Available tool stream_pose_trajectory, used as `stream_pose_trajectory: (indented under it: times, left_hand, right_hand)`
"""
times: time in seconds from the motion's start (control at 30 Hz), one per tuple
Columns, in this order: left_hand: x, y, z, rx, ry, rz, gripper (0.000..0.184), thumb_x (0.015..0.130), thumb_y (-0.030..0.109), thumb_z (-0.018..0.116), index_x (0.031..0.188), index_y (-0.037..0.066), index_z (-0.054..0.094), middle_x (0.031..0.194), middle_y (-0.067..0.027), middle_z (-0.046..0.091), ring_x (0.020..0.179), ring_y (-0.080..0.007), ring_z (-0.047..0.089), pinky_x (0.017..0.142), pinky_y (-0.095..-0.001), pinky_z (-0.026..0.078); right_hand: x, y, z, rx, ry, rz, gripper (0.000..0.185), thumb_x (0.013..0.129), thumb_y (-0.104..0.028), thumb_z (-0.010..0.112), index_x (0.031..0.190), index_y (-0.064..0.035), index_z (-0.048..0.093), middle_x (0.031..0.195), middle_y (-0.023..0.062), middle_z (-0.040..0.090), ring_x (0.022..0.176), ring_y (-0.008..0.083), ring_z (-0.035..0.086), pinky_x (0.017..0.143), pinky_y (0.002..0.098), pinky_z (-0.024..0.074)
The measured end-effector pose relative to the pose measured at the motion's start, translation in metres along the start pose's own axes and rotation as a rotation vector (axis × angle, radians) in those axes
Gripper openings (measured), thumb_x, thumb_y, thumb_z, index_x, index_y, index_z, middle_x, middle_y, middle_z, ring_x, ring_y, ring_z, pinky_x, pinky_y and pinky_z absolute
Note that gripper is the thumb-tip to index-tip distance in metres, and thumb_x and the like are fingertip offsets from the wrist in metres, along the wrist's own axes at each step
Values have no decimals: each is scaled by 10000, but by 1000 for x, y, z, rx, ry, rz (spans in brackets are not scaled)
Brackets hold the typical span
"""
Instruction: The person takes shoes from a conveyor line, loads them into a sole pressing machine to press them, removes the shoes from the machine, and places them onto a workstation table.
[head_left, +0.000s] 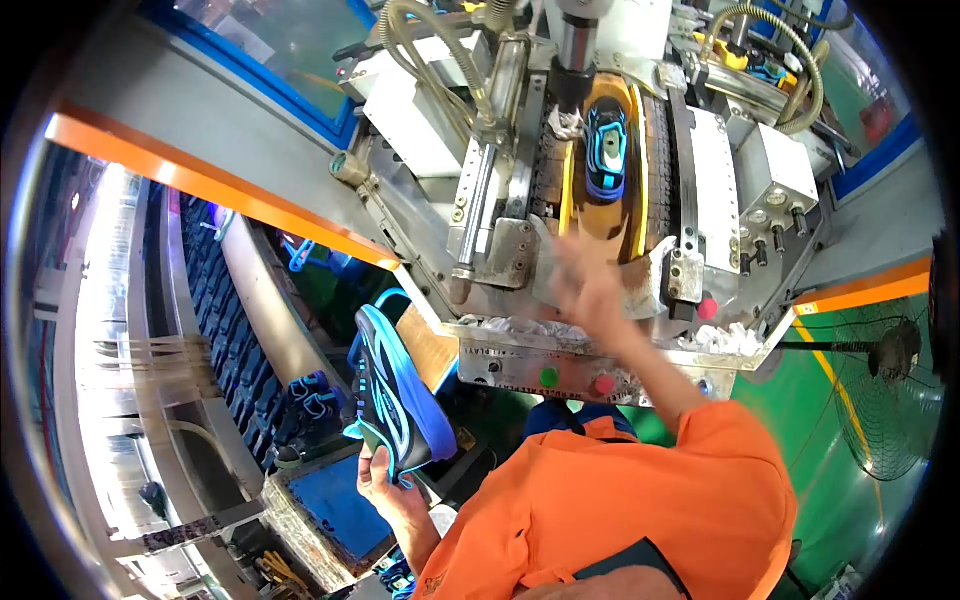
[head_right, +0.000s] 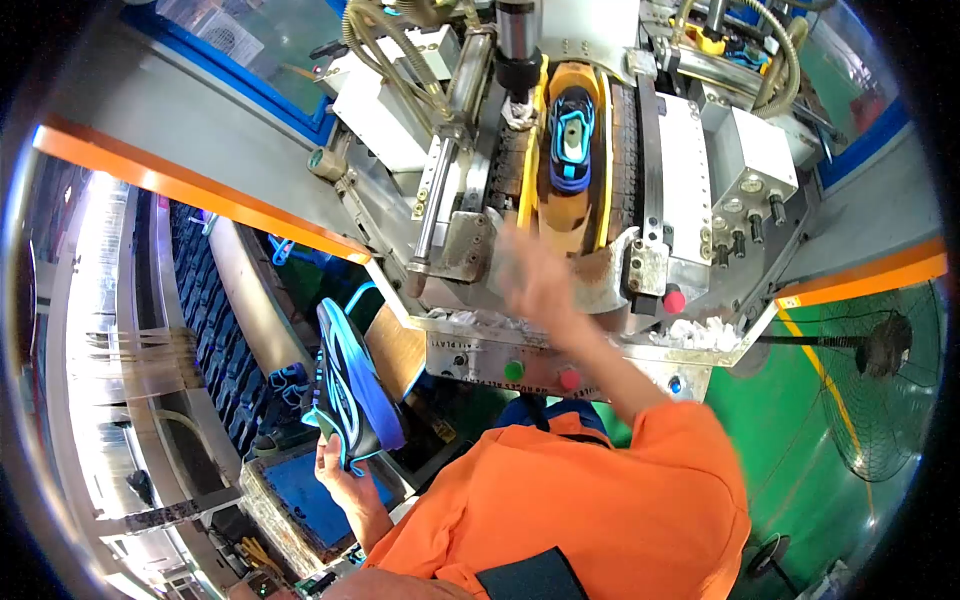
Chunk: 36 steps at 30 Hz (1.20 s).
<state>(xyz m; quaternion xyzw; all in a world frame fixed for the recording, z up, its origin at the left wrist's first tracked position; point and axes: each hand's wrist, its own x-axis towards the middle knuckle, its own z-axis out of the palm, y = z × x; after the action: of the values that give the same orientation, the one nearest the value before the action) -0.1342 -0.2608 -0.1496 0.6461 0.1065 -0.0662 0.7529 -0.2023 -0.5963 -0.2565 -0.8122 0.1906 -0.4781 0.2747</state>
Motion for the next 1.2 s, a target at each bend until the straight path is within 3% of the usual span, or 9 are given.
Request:
stream_pose_trajectory:
  times: [0.17,0.23,0.3,0.5,0.57,0.63,0.67,1.0,1.2]
  left_hand:
    - [-12,-13,7,1,-23,-58,349,751,122,698,1072,5,625,941,-59,659,797,-164,643,615,-258,491]
    - [-17,-17,6,8,-50,-65,357,774,143,690,1089,-5,615,974,-65,646,833,-186,637,705,-305,526]
    - [-20,-16,8,-8,-118,-62,343,779,146,684,1082,1,616,992,-68,647,839,-182,637,720,-308,523]
    - [-22,-16,4,-47,-73,-56,346,726,99,718,1045,-8,635,949,-83,675,800,-174,659,670,-270,530]
    - [-21,-19,6,-68,-65,-49,349,729,98,716,1051,-9,635,949,-82,675,798,-174,659,668,-272,531]
    - [-21,-19,7,-93,-83,-58,355,733,96,713,1063,-7,634,948,-75,674,782,-175,655,668,-269,527]
    - [-21,-21,7,-92,-84,-59,355,733,96,713,1063,-7,634,948,-75,674,782,-175,655,668,-269,527]
    - [-48,-26,3,-95,44,-79,363,716,129,711,1063,49,647,893,-2,653,731,-125,630,541,-219,428]
    - [-97,-16,-16,4,252,-135,426,705,182,715,1095,25,650,953,-30,668,827,-126,614,682,-249,425]
  right_hand:
    - [-155,-8,72,224,-404,6,397,682,-8,655,1068,-67,585,1069,116,605,916,317,620,763,394,537]
    - [-183,19,94,-26,-578,65,427,681,-22,675,1093,-72,573,1072,102,585,914,310,609,749,378,537]
    - [-176,17,96,48,-486,44,417,687,-33,681,1089,-72,576,1060,102,589,905,307,609,744,369,539]
    - [80,-24,-34,259,233,-225,362,721,39,642,1068,-32,565,839,111,601,703,214,620,605,338,492]
    - [185,16,-71,137,536,-163,409,711,-205,777,1021,-14,591,890,127,630,740,224,611,607,343,467]
    - [279,0,-117,156,424,-167,366,750,-221,729,1005,14,611,857,104,652,707,194,603,643,325,492]
    - [306,-4,-118,391,300,105,321,780,-280,696,923,4,655,742,75,658,637,170,579,640,330,490]
    - [332,28,-104,193,270,120,273,809,-211,663,951,22,653,841,89,654,730,181,587,709,321,484]
    - [366,117,-87,-83,162,26,244,828,-165,641,970,33,651,907,99,651,792,188,592,755,315,480]
